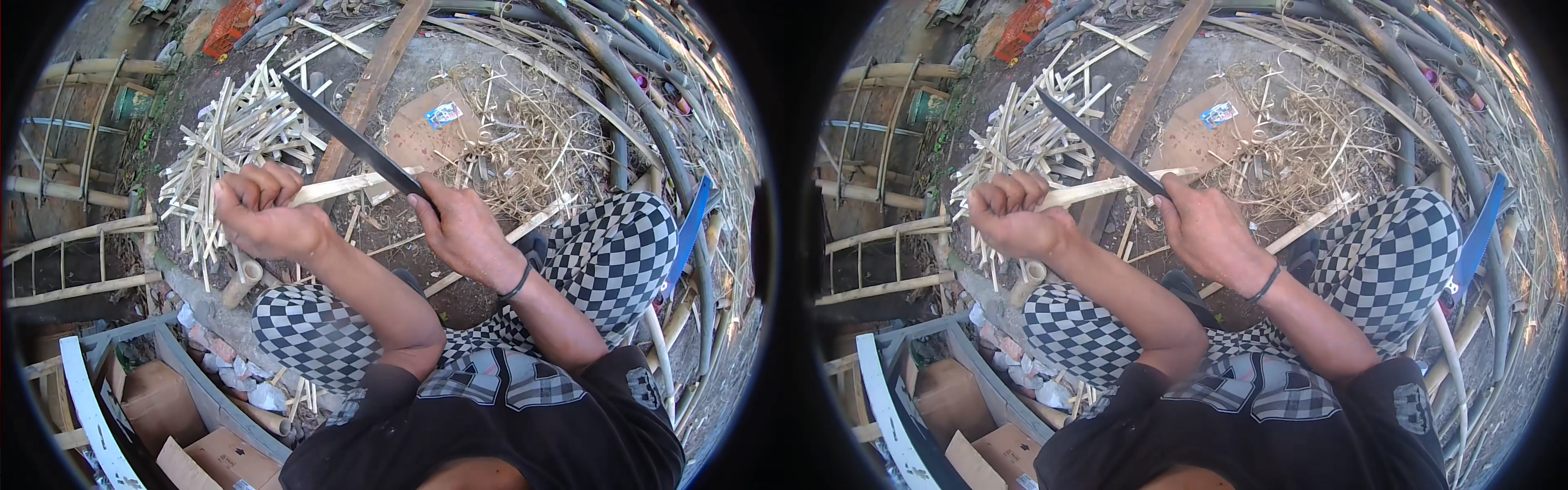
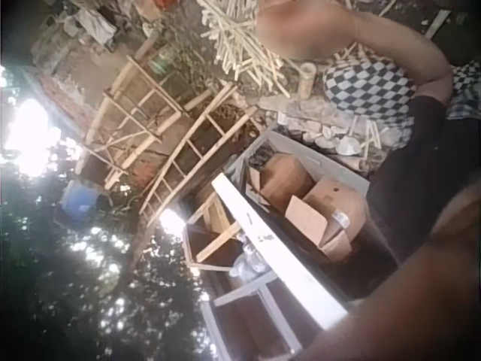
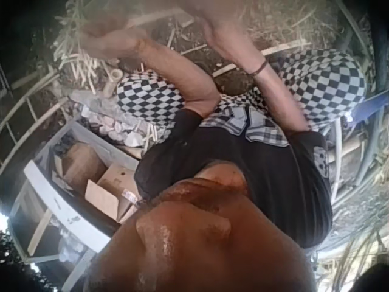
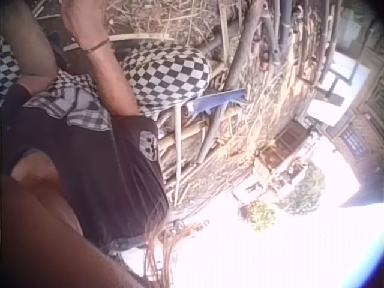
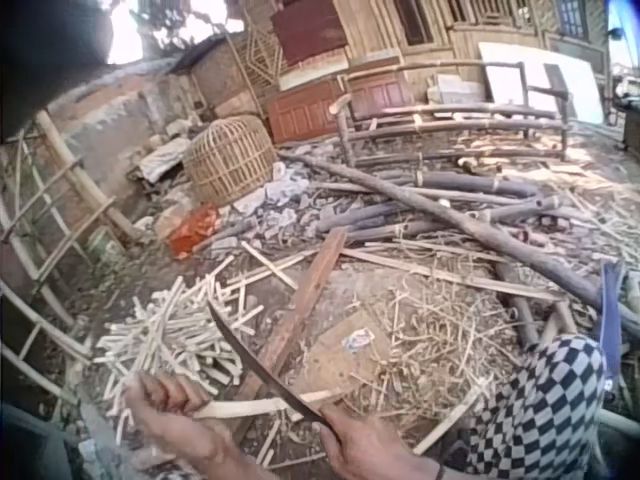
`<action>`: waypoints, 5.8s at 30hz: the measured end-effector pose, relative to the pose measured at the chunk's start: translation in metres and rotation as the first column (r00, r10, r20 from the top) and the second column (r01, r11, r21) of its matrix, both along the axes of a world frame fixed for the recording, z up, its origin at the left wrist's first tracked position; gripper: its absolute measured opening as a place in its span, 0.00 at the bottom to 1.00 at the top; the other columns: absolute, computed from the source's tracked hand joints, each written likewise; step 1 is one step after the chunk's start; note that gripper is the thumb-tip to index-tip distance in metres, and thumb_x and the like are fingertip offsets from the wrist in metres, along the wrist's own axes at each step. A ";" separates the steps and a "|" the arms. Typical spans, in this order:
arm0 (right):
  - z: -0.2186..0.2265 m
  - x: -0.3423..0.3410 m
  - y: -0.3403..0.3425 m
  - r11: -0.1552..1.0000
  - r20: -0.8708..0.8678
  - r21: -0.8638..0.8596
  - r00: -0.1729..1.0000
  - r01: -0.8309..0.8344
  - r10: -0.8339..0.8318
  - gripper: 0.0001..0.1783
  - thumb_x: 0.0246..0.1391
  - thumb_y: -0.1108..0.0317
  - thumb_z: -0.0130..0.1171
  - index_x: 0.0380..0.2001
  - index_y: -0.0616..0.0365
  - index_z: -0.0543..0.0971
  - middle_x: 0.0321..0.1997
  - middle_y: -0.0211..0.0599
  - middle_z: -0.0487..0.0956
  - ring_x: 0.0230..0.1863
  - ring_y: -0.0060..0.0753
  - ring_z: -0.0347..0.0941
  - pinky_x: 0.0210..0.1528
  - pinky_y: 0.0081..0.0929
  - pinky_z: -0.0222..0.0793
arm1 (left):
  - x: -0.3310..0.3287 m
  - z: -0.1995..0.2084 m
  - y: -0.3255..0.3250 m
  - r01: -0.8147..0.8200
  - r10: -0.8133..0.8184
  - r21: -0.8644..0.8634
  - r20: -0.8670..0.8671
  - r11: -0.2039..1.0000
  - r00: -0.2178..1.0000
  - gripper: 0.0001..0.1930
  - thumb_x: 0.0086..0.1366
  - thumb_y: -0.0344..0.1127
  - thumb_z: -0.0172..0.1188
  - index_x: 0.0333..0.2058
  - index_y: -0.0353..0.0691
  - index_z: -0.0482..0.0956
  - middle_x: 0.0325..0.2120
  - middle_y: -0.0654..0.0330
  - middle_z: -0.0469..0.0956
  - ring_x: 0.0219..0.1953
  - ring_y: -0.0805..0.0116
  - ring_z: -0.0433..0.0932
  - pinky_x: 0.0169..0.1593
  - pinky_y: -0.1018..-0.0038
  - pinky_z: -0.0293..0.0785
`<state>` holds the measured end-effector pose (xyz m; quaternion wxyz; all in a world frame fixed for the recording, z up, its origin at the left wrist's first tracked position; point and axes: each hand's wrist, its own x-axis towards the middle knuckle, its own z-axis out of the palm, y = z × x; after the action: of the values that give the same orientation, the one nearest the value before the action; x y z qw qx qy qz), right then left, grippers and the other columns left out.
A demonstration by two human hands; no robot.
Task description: The person uses a knife to shave thin strips from a bamboo stick. They hold the bamboo with one hand and move the blade along its length to peel away thin layers, adding them to a pile of shavings on the ground.
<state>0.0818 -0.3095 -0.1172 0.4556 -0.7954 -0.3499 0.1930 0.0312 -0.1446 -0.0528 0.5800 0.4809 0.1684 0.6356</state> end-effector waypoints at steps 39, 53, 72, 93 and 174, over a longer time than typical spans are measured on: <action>-0.046 -0.052 0.025 0.973 -0.067 0.201 0.989 -0.112 0.128 0.08 0.62 0.71 0.48 0.41 0.62 0.66 0.19 0.62 0.74 0.26 0.71 0.74 0.28 0.59 0.69 | -0.046 -0.037 -0.028 0.271 -0.287 0.122 0.143 0.955 0.947 0.23 0.70 0.48 0.43 0.16 0.51 0.50 0.09 0.69 0.48 0.11 0.77 0.41 0.18 0.77 0.39; -0.020 -0.056 0.021 0.931 0.074 0.322 0.985 -0.171 0.156 0.11 0.59 0.72 0.53 0.44 0.60 0.67 0.23 0.54 0.77 0.26 0.62 0.76 0.27 0.53 0.70 | -0.059 -0.035 -0.007 0.651 -0.681 0.232 0.086 0.723 0.727 0.27 0.74 0.49 0.34 0.13 0.49 0.50 0.07 0.67 0.50 0.10 0.75 0.43 0.17 0.74 0.43; -0.023 -0.042 0.019 0.962 0.030 0.154 0.974 -0.226 0.224 0.16 0.53 0.74 0.52 0.46 0.59 0.67 0.22 0.58 0.77 0.29 0.64 0.77 0.30 0.56 0.72 | -0.064 -0.030 -0.001 0.756 -0.754 0.208 -0.108 0.620 0.648 0.26 0.72 0.45 0.36 0.11 0.51 0.46 0.05 0.69 0.45 0.07 0.76 0.40 0.15 0.75 0.43; -0.071 -0.041 0.031 0.991 0.062 0.039 0.990 -0.128 0.125 0.14 0.54 0.75 0.48 0.45 0.60 0.66 0.25 0.60 0.79 0.31 0.64 0.79 0.33 0.57 0.73 | -0.058 -0.030 -0.005 0.732 -0.746 0.194 0.001 0.653 0.666 0.27 0.69 0.42 0.40 0.09 0.49 0.47 0.03 0.66 0.48 0.05 0.76 0.41 0.13 0.76 0.43; -0.226 0.023 0.044 0.885 -0.004 -0.452 0.992 0.111 -0.127 0.16 0.57 0.75 0.45 0.49 0.58 0.71 0.39 0.61 0.81 0.45 0.60 0.80 0.46 0.52 0.75 | -0.069 -0.014 0.006 0.354 -0.362 0.074 0.193 0.932 0.912 0.26 0.71 0.47 0.39 0.13 0.51 0.46 0.07 0.69 0.45 0.10 0.75 0.39 0.19 0.75 0.40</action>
<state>0.1052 -0.2653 -0.3435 0.2756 -0.8959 -0.2387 0.2538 -0.0375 -0.1381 -0.0669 0.6917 0.4468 0.0055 0.5674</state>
